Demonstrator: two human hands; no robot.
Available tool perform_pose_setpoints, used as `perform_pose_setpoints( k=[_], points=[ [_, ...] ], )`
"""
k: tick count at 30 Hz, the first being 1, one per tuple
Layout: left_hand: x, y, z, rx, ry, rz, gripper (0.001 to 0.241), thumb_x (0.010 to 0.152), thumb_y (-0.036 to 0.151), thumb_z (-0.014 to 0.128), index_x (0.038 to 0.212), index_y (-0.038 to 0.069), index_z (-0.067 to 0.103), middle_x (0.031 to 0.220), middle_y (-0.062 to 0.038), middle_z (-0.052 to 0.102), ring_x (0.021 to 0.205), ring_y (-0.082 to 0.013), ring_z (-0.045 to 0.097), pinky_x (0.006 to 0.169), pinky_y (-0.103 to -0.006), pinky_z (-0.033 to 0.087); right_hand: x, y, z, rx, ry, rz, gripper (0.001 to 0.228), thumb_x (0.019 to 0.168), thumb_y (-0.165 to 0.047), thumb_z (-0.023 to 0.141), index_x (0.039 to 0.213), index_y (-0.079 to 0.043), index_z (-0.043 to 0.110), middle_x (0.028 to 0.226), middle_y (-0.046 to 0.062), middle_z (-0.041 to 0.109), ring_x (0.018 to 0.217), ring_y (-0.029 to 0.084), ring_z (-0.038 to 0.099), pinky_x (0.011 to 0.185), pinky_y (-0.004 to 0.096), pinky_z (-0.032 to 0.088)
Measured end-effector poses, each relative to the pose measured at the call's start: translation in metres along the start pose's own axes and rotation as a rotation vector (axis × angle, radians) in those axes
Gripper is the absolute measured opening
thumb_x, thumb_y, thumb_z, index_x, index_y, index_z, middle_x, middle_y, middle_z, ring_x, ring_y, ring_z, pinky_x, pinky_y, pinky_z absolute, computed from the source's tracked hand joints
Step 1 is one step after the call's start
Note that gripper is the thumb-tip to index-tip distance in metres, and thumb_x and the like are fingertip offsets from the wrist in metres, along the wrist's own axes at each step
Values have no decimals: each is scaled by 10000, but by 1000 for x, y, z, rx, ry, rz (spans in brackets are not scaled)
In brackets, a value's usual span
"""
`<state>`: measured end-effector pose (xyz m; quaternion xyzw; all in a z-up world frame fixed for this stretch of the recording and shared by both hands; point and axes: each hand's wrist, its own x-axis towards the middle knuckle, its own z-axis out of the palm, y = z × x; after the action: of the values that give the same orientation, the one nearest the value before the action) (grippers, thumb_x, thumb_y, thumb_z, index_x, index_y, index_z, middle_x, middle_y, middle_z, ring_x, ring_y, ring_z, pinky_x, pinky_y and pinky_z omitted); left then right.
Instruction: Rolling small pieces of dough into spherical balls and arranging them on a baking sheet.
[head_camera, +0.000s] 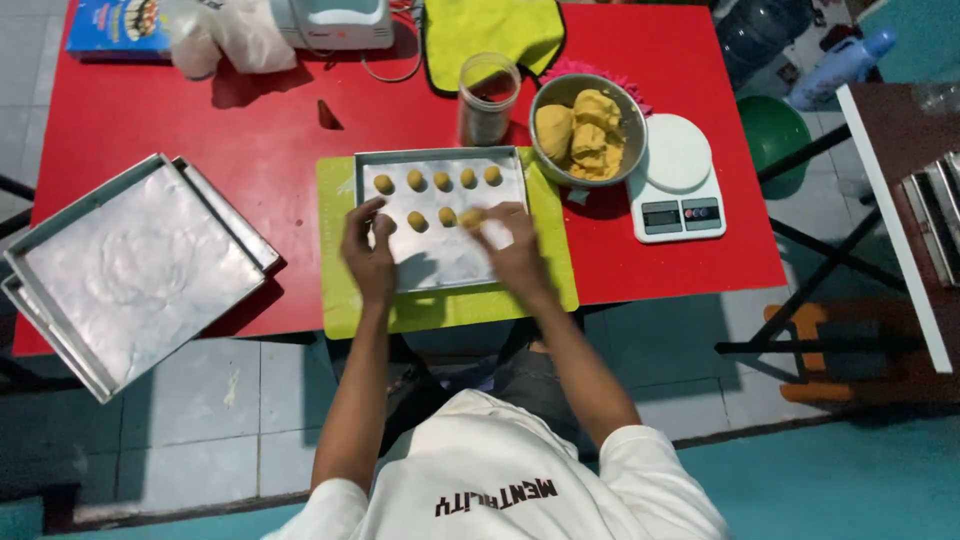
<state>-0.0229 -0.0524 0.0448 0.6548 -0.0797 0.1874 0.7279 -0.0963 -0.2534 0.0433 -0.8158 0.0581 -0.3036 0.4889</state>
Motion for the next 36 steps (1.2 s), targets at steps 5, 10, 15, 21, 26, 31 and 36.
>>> perform_pose_setpoints(
  k=[5, 10, 15, 21, 26, 31, 36],
  points=[
    [-3, 2, 37, -710, -270, -563, 579, 1045, 579, 446, 1370, 131, 617, 1387, -80, 622, 1335, -234, 544, 1018, -373, 491, -32, 3, 69, -103, -221, -226, 444, 862, -542, 767, 1205, -262, 748, 1298, -9, 601, 1256, 248, 465, 1068, 425, 370],
    [-24, 8, 53, -886, -223, -746, 459, 1067, 450, 505, 1322, 92, 638, 1281, -115, 669, 1223, -229, 650, 1067, -361, 512, -4, -20, 53, -147, -245, -64, 717, 1067, -596, 389, 1567, -91, 296, 1619, 222, 133, 1502, 464, 136, 1217, 624, 128],
    [-42, 11, 56, -453, -365, -442, 522, 1102, 442, 430, 1485, 94, 491, 1426, -196, 558, 1318, -315, 553, 1055, -423, 491, 6, -29, 59, 26, -169, -44, 854, 1026, -722, 106, 1647, -135, 143, 1680, 203, 11, 1566, 429, 35, 1258, 562, 141],
    [-42, 11, 65, -485, -443, -351, 706, 1100, 520, 276, 1611, 34, 235, 1640, -239, 266, 1533, -368, 233, 1267, -515, 160, 11, -27, 64, 76, -168, -51, 873, 1013, -737, 103, 1646, -135, 114, 1685, 194, -4, 1570, 415, 25, 1265, 548, 127],
    [-20, 6, 62, -762, -370, -348, 906, 1005, 747, 87, 1640, 121, 245, 1671, -101, 302, 1553, -237, 280, 1294, -395, 192, 3, -33, 76, 115, -173, -68, 889, 1002, -749, 101, 1646, -136, 90, 1690, 186, -16, 1574, 404, 17, 1271, 538, 115],
    [-46, -8, 73, -600, -454, -299, 1024, 911, 823, -80, 1658, 178, 196, 1717, -10, 169, 1593, -199, 130, 1308, -377, 52, 29, -20, 63, 165, -178, -78, 911, 988, -766, 98, 1645, -136, 58, 1695, 176, -33, 1580, 389, 6, 1279, 523, 100],
    [-39, -28, 69, -594, -431, -297, 955, 958, 785, -35, 1661, 172, 173, 1717, -73, 143, 1588, -273, 89, 1303, -455, 18, 14, -26, 72, 197, -170, -92, 929, 977, -778, 96, 1645, -136, 34, 1700, 169, -45, 1584, 378, -2, 1285, 513, 89]
  ],
)
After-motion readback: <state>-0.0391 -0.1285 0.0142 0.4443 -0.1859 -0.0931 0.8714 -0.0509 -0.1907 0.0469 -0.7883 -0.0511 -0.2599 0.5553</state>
